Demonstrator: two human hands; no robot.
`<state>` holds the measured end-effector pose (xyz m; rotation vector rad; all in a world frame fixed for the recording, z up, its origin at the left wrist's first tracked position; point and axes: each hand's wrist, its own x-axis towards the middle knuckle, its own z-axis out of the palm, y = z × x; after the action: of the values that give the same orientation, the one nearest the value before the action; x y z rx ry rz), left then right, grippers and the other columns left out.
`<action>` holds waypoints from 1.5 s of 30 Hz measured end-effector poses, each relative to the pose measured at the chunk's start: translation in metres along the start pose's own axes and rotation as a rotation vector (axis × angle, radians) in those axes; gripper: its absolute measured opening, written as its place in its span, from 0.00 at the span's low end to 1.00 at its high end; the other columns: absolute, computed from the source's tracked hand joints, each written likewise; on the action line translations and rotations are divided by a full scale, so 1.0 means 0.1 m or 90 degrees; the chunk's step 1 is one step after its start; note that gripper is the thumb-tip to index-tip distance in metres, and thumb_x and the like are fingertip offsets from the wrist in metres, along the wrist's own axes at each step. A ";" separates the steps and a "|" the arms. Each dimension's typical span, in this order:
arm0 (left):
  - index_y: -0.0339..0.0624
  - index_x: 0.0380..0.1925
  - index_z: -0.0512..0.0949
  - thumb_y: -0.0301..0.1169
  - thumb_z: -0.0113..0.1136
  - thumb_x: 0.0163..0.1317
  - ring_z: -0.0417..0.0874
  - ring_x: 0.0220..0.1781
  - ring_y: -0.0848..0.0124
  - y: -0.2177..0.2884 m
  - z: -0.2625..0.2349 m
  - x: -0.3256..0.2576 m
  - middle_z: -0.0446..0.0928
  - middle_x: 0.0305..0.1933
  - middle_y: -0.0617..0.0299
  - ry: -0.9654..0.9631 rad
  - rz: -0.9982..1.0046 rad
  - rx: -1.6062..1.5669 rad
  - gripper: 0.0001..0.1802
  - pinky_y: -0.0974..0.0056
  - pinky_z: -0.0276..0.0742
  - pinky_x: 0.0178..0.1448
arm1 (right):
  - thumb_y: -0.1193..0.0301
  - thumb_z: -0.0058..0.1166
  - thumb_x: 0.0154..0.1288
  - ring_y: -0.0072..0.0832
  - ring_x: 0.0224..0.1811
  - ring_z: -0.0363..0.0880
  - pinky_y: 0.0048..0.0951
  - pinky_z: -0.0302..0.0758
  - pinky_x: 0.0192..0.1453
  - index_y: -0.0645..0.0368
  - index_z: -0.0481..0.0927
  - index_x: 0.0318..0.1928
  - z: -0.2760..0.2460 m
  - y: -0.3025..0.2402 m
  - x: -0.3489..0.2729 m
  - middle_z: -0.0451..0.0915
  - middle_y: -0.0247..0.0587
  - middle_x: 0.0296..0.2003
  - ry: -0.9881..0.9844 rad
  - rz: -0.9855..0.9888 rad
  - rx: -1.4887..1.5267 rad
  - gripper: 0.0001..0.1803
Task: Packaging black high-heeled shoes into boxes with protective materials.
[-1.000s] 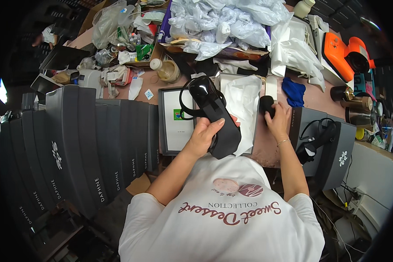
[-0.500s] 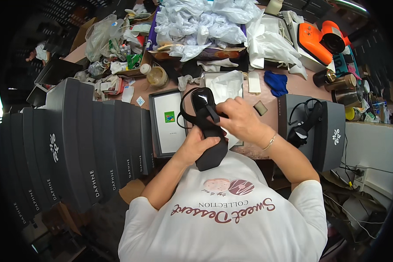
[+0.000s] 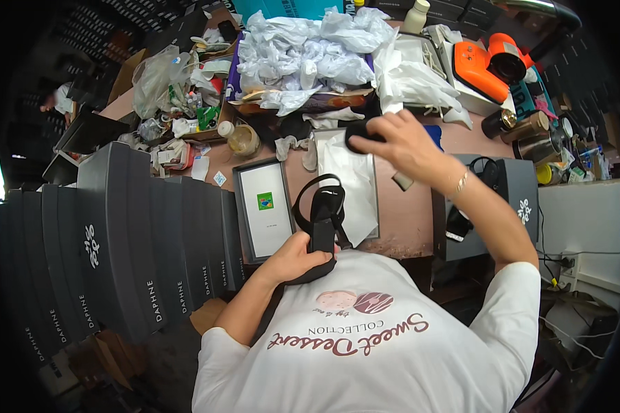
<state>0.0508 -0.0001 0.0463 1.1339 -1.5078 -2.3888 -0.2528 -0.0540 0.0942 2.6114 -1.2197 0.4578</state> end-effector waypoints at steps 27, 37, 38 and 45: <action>0.31 0.46 0.72 0.26 0.63 0.52 0.85 0.37 0.59 0.01 -0.46 0.12 0.81 0.37 0.48 -0.141 -0.041 -0.254 0.21 0.56 0.83 0.44 | 0.82 0.55 0.53 0.39 0.42 0.74 0.35 0.73 0.47 0.58 0.76 0.57 0.16 -1.58 -0.46 0.73 0.45 0.42 0.289 0.468 0.401 0.27; 0.29 0.42 0.76 0.24 0.62 0.55 0.84 0.38 0.63 -0.05 -0.15 0.05 0.82 0.38 0.50 -0.121 -0.011 -0.088 0.15 0.61 0.81 0.44 | 0.79 0.55 0.52 0.34 0.40 0.73 0.35 0.67 0.43 0.50 0.80 0.51 0.41 -1.20 -0.40 0.74 0.37 0.37 0.276 0.474 0.233 0.23; 0.29 0.41 0.78 0.25 0.62 0.57 0.84 0.38 0.65 -0.01 -0.15 0.00 0.82 0.38 0.52 -0.105 -0.021 -0.119 0.13 0.63 0.80 0.46 | 0.80 0.56 0.51 0.35 0.40 0.73 0.36 0.69 0.43 0.50 0.80 0.51 0.24 -1.29 -0.35 0.74 0.37 0.37 0.326 0.499 0.278 0.24; 0.28 0.44 0.73 0.23 0.62 0.51 0.85 0.34 0.59 -0.11 -0.29 -0.01 0.81 0.35 0.47 -0.023 -0.040 -0.124 0.19 0.58 0.84 0.40 | 0.78 0.54 0.52 0.38 0.39 0.73 0.36 0.69 0.42 0.52 0.80 0.49 0.83 -1.10 -0.58 0.75 0.39 0.39 0.107 0.424 0.208 0.21</action>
<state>0.0730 -0.0156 0.0309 1.1161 -1.2332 -2.5431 -0.1882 0.0291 -0.0116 2.2657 -2.0860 1.0432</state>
